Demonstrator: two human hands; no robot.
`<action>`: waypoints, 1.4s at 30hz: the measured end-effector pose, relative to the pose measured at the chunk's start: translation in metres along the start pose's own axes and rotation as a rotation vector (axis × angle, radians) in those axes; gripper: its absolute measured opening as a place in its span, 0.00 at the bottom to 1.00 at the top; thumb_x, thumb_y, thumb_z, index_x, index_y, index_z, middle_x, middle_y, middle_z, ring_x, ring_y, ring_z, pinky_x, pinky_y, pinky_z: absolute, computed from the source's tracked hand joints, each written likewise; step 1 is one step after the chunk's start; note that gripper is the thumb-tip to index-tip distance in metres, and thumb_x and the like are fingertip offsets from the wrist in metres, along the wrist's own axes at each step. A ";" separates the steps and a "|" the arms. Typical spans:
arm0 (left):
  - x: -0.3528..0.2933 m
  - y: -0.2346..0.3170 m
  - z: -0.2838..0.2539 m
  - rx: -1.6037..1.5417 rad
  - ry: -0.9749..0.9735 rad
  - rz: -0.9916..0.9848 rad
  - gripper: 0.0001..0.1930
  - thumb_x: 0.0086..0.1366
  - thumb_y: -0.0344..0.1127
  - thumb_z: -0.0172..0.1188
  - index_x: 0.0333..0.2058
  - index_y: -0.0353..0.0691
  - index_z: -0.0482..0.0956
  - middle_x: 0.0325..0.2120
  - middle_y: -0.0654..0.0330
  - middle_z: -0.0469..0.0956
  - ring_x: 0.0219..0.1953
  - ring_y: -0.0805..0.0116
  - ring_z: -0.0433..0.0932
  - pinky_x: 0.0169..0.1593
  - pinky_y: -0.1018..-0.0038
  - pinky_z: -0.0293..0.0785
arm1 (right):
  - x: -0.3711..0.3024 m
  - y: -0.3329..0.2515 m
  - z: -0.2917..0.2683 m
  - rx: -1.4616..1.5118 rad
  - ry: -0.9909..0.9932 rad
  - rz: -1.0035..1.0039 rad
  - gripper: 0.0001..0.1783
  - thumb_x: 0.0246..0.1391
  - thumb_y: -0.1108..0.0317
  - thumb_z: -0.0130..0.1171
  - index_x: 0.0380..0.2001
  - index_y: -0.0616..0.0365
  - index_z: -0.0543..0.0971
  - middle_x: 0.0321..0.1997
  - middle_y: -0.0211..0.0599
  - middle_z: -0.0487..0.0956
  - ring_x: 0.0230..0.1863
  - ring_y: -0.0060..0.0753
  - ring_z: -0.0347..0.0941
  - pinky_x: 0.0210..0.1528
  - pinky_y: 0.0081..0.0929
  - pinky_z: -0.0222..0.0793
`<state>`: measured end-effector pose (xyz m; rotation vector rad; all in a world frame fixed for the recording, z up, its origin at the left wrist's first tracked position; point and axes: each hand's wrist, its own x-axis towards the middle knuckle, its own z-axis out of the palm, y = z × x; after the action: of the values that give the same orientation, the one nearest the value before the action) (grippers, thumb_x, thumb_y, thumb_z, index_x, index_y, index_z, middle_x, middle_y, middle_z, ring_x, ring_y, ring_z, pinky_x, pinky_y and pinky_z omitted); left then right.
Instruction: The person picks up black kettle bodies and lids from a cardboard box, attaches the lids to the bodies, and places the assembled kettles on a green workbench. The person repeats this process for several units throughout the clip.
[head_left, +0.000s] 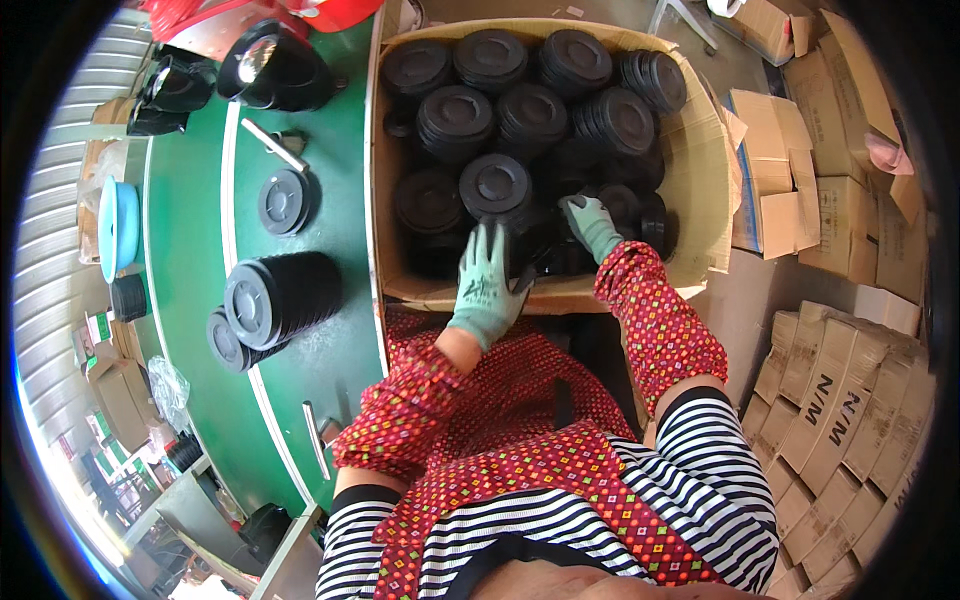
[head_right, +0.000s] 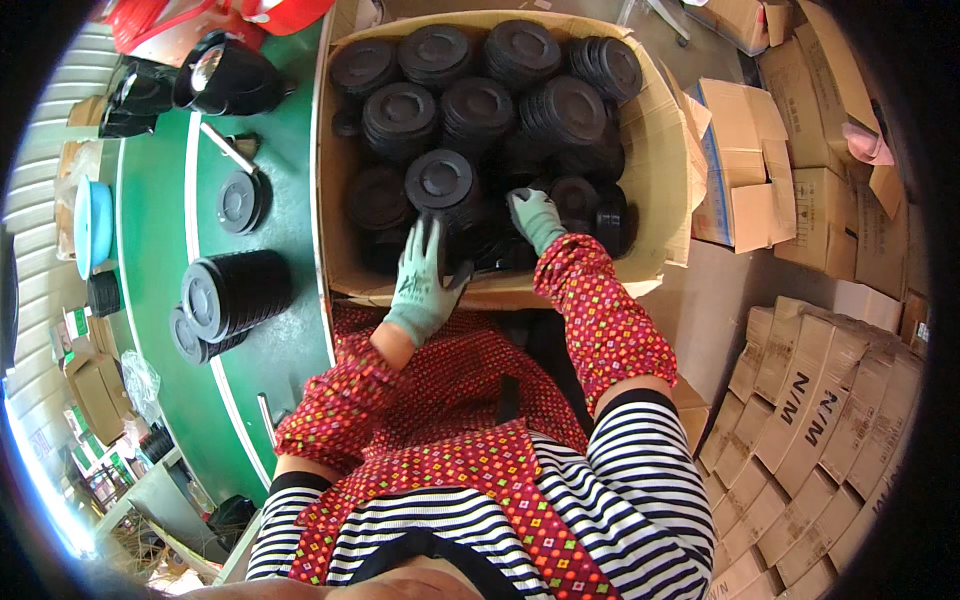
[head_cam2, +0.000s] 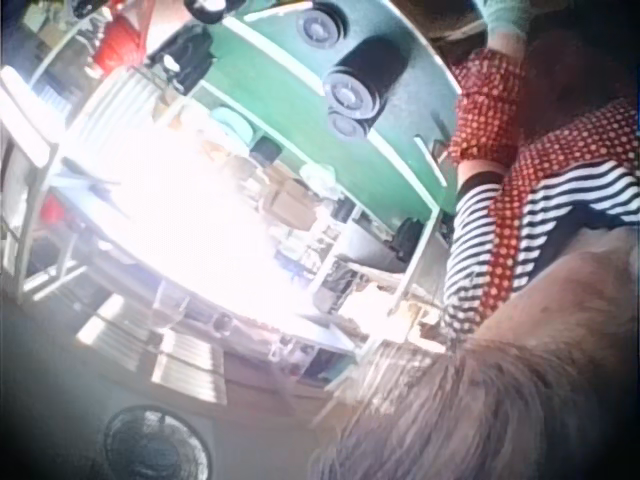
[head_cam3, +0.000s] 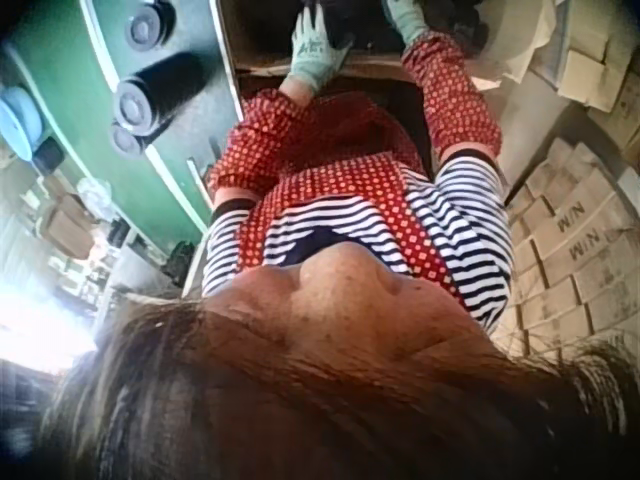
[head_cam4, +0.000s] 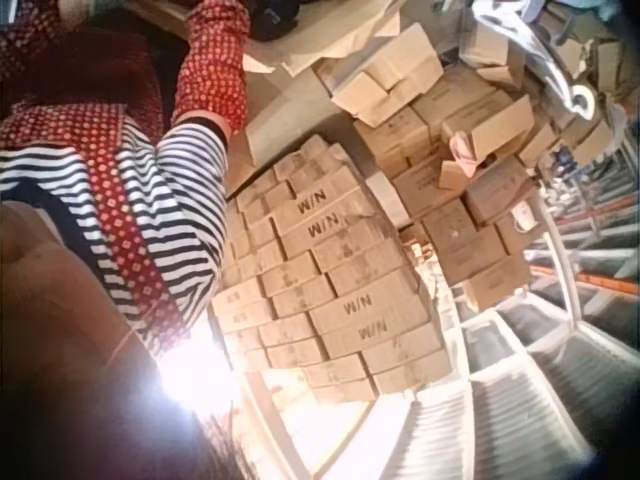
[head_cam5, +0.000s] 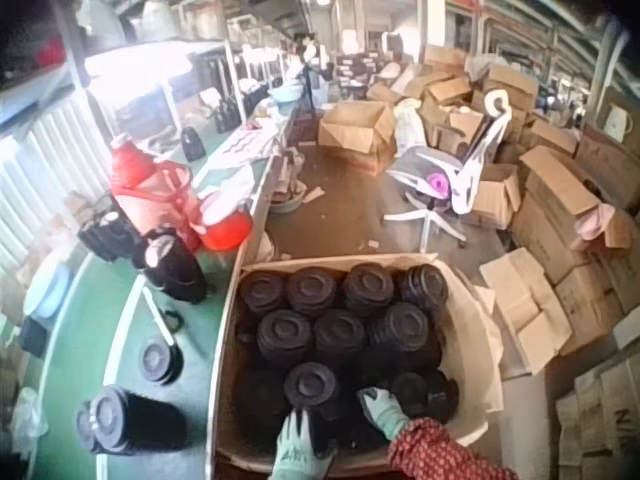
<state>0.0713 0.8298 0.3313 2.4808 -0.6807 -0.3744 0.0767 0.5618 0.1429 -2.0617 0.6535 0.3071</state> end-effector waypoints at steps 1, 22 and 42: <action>0.013 0.000 0.013 0.019 0.032 -0.130 0.50 0.64 0.46 0.71 0.76 0.36 0.52 0.73 0.36 0.58 0.75 0.37 0.57 0.74 0.48 0.58 | -0.008 -0.016 0.000 0.059 0.018 -0.036 0.25 0.66 0.47 0.59 0.52 0.54 0.86 0.50 0.55 0.86 0.53 0.61 0.82 0.54 0.49 0.79; 0.078 -0.046 -0.036 0.412 0.202 0.294 0.42 0.49 0.41 0.77 0.66 0.61 0.77 0.57 0.51 0.69 0.64 0.45 0.64 0.70 0.41 0.57 | 0.032 -0.015 0.021 0.295 -0.117 -0.184 0.24 0.78 0.60 0.44 0.65 0.66 0.75 0.59 0.46 0.83 0.57 0.38 0.79 0.63 0.33 0.74; 0.062 -0.059 -0.031 0.246 -0.021 0.148 0.42 0.59 0.49 0.73 0.72 0.53 0.68 0.70 0.42 0.60 0.74 0.34 0.55 0.75 0.42 0.53 | 0.037 -0.055 0.085 1.569 -0.547 0.326 0.31 0.80 0.48 0.31 0.74 0.52 0.66 0.76 0.41 0.70 0.74 0.45 0.67 0.77 0.43 0.62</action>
<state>0.1582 0.8520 0.3162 2.6367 -0.9639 -0.2747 0.1410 0.6447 0.1188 -0.3417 0.5564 0.3428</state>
